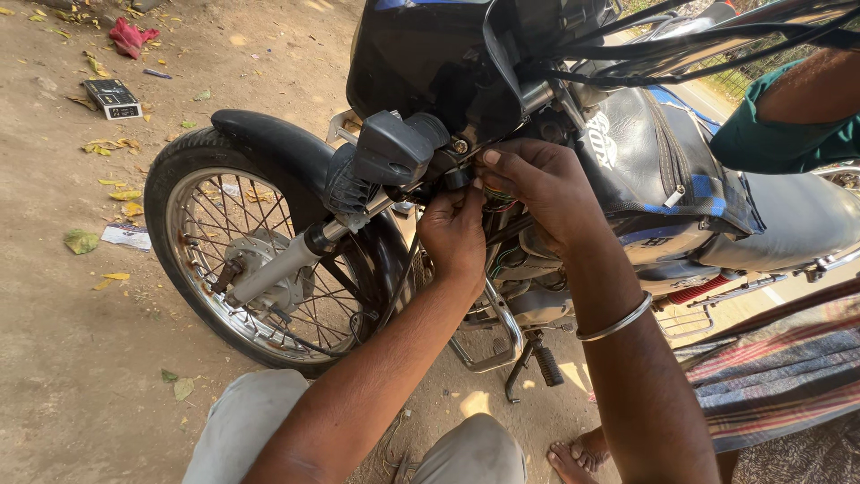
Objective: The person manipulates wires on the front of a motorcycle. They use scissors to strip insulation from multiple wires and then twist the exposed ends together by hand.
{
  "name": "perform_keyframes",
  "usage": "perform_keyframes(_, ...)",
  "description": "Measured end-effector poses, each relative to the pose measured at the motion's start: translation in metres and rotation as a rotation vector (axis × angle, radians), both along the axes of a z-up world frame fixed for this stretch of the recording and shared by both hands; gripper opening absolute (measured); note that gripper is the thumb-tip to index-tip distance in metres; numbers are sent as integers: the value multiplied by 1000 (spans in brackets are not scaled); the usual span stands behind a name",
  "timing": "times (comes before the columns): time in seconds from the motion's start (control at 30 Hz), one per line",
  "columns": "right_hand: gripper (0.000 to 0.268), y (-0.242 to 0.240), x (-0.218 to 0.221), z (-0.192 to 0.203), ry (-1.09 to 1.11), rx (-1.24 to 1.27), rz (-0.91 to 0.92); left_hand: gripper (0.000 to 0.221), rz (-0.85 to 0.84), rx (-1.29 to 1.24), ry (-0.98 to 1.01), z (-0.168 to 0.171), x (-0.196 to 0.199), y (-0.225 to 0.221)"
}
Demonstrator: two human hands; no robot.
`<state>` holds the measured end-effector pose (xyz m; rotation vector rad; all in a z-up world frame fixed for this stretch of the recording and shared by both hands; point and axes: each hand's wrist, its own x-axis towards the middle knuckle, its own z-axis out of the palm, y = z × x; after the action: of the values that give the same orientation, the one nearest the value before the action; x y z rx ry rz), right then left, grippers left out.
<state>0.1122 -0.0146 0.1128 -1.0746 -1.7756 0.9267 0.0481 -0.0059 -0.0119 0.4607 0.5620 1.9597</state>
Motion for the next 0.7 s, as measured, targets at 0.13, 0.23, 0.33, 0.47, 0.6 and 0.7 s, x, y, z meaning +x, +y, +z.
perform_keyframes(0.13, 37, 6, -8, -3, -379, 180, -150, 10, -39, 13, -74, 11, 9, -8)
perform_keyframes(0.23, 35, 14, -20, -4, -453, 222, -208, 8, -97, -25, -70, 21, 5, -15)
perform_keyframes(0.33, 35, 18, -23, -2, -636, 253, -254, 10, -138, 9, -159, 26, -5, -20)
perform_keyframes(0.47, 40, 16, -10, 8, -622, 43, -278, 7, -281, 34, -317, 20, -16, -16)
perform_keyframes(0.6, 36, 18, -1, 15, -638, 77, -229, 10, -308, -29, -288, 12, -18, 2)
perform_keyframes(0.7, 35, 16, -1, 24, -797, 233, -274, 11, -336, -53, -268, 16, -20, 9)
